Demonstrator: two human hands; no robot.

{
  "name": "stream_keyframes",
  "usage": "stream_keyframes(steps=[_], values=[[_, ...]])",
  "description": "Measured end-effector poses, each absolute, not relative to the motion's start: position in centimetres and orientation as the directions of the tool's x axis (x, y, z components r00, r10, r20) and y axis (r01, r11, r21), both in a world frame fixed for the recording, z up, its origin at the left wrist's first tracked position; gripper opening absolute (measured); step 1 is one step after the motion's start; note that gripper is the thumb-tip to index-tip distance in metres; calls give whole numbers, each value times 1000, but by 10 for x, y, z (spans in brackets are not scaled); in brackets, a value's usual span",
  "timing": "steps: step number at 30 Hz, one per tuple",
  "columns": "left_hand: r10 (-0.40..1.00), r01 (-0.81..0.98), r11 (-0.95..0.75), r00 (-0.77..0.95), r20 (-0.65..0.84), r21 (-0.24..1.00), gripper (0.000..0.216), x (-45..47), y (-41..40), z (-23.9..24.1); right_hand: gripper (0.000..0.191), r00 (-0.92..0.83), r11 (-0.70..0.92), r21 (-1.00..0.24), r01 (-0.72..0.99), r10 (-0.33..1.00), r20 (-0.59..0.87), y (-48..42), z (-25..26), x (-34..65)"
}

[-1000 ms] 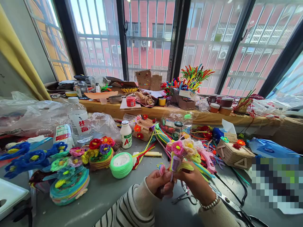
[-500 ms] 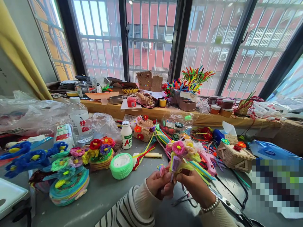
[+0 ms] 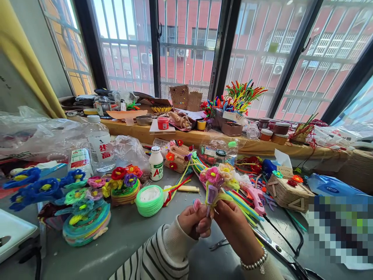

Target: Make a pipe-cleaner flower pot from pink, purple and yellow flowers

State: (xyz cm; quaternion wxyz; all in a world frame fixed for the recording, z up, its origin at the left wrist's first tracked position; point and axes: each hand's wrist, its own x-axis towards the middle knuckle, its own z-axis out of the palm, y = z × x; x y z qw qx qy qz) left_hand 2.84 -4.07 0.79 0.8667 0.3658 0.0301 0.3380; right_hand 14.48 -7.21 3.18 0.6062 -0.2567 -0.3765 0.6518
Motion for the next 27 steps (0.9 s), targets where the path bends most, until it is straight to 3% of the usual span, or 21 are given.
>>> stream_keyframes(steps=[16, 21, 27], values=[[551, -588, 551, 789, 270, 592, 22, 27, -42, 13, 14, 28, 127, -810, -573, 990, 135, -71, 28, 142], [543, -585, 563, 794, 273, 583, 24, 28, -42, 14, 9, 20, 116, -795, -596, 991, 129, -69, 26, 144], [636, -598, 469, 739, 221, 649, 24, 29, -40, 9, 10, -62, 95, -827, -554, 986, 154, -74, 32, 145]])
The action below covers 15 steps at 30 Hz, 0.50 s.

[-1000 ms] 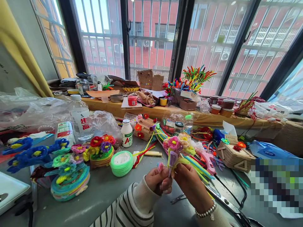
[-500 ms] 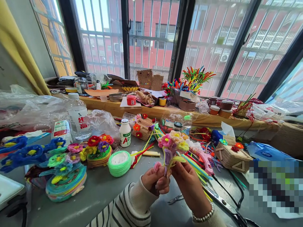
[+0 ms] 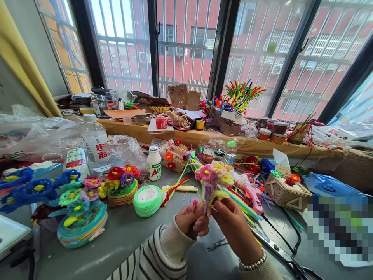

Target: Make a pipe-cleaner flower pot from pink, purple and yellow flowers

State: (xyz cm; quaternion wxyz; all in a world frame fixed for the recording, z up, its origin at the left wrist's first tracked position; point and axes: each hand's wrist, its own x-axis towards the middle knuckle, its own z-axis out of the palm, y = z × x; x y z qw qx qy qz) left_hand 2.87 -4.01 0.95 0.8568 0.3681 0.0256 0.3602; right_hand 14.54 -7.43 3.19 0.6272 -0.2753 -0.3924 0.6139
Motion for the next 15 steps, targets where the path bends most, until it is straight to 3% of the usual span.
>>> stream_keyframes(steps=[7, 15], values=[[782, -542, 304, 611, 119, 783, 33, 32, -41, 8, 15, 54, 141, -863, -485, 990, 131, -70, 29, 144], [850, -399, 88, 507, 141, 913, 37, 31, -42, 5, 15, 98, 188, -872, -452, 982, 161, -68, 24, 143]])
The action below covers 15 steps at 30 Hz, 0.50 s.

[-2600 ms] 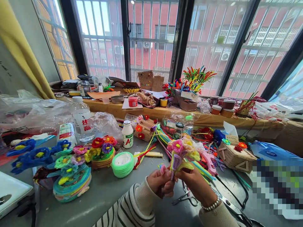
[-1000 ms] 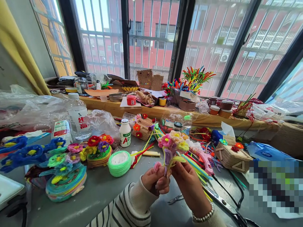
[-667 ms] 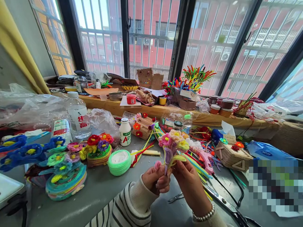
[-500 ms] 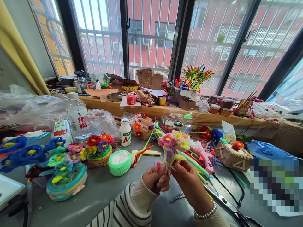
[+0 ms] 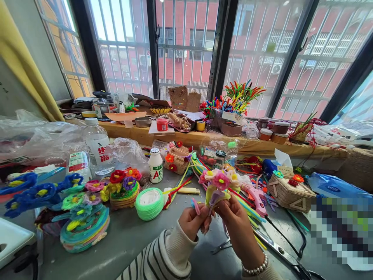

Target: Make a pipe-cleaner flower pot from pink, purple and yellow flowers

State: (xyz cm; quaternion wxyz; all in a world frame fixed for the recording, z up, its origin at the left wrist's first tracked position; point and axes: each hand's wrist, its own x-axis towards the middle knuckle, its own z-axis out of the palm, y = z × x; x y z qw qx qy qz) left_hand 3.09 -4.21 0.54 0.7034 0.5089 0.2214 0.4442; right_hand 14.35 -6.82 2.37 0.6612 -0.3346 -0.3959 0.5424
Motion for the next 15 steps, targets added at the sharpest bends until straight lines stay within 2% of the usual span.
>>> stream_keyframes(steps=[3, 6, 8, 10, 12, 15], values=[[874, -329, -32, 448, 186, 944, 37, 29, -43, 6, 19, 33, 142, -890, -433, 989, 141, -68, 24, 146], [889, -321, -28, 425, 171, 947, 38, 28, -43, 9, 29, 30, 142, -927, -348, 990, 141, -68, 24, 152], [904, -345, 11, 405, 138, 939, 39, 28, -43, 10, 39, 110, 193, -966, -174, 978, 176, -68, 21, 157], [913, -363, 28, 388, 124, 932, 39, 29, -43, 10, 46, 173, 266, -962, 65, 946, 274, -67, 17, 161], [911, -366, 33, 394, 123, 930, 38, 29, -42, 9, 44, 126, 347, -902, 255, 913, 387, -67, 15, 162], [875, -401, 120, 475, 94, 908, 36, 29, -40, 7, 35, 30, 424, -814, 398, 880, 473, -68, 14, 163]])
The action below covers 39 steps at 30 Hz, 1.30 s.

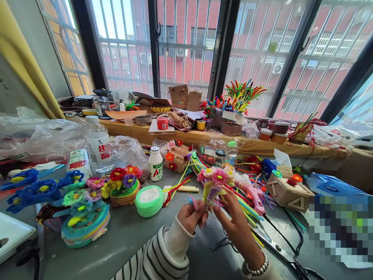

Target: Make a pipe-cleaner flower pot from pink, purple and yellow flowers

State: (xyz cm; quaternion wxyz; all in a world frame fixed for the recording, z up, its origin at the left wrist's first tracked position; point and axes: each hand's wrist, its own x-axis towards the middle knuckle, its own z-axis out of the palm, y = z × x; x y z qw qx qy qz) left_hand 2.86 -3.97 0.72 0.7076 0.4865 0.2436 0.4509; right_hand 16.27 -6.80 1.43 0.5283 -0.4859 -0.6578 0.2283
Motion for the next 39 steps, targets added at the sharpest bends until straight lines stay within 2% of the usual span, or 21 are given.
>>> stream_keyframes(steps=[4, 6, 9, 11, 13, 16, 17, 19, 23, 26, 30, 36, 39], values=[[784, -511, 371, 620, 34, 775, 33, 27, -36, 8, 32, 35, 434, -781, 449, 865, 501, -69, 19, 162], [746, -543, 461, 666, 25, 702, 32, 27, -35, 9, 24, -9, 459, -758, 463, 858, 514, -70, 22, 161], [710, -558, 535, 704, 19, 634, 30, 26, -34, 10, 12, -35, 498, -695, 518, 825, 564, -74, 27, 159], [701, -563, 557, 713, 17, 611, 29, 26, -34, 11, 6, 17, 495, -639, 588, 783, 622, -77, 28, 158], [706, -569, 562, 708, 10, 601, 29, 26, -34, 11, 6, 52, 500, -533, 683, 694, 718, -80, 28, 157], [719, -569, 557, 695, -8, 605, 30, 27, -35, 12, 18, -52, 507, -287, 812, 553, 831, -81, 25, 155], [721, -567, 556, 692, -15, 608, 30, 27, -35, 12, 21, -101, 507, -222, 833, 535, 839, -80, 25, 155], [724, -559, 556, 689, -29, 616, 30, 27, -36, 13, 18, -163, 514, -176, 839, 547, 821, -78, 23, 155], [719, -544, 538, 695, -14, 643, 30, 27, -36, 12, 9, -168, 557, -282, 781, 622, 765, -76, 22, 157], [713, -535, 520, 702, 8, 666, 30, 27, -35, 11, 11, -102, 527, -451, 720, 723, 683, -76, 22, 157], [701, -513, 487, 713, 34, 707, 31, 27, -35, 8, 14, -60, 484, -676, 555, 834, 548, -76, 25, 153], [729, -462, 386, 683, 42, 798, 35, 27, -37, 8, 13, -65, 430, -825, 365, 896, 439, -80, 31, 153], [786, -406, 258, 615, 54, 877, 38, 29, -40, 9, 15, -55, 384, -877, 290, 921, 386, -80, 28, 154]])
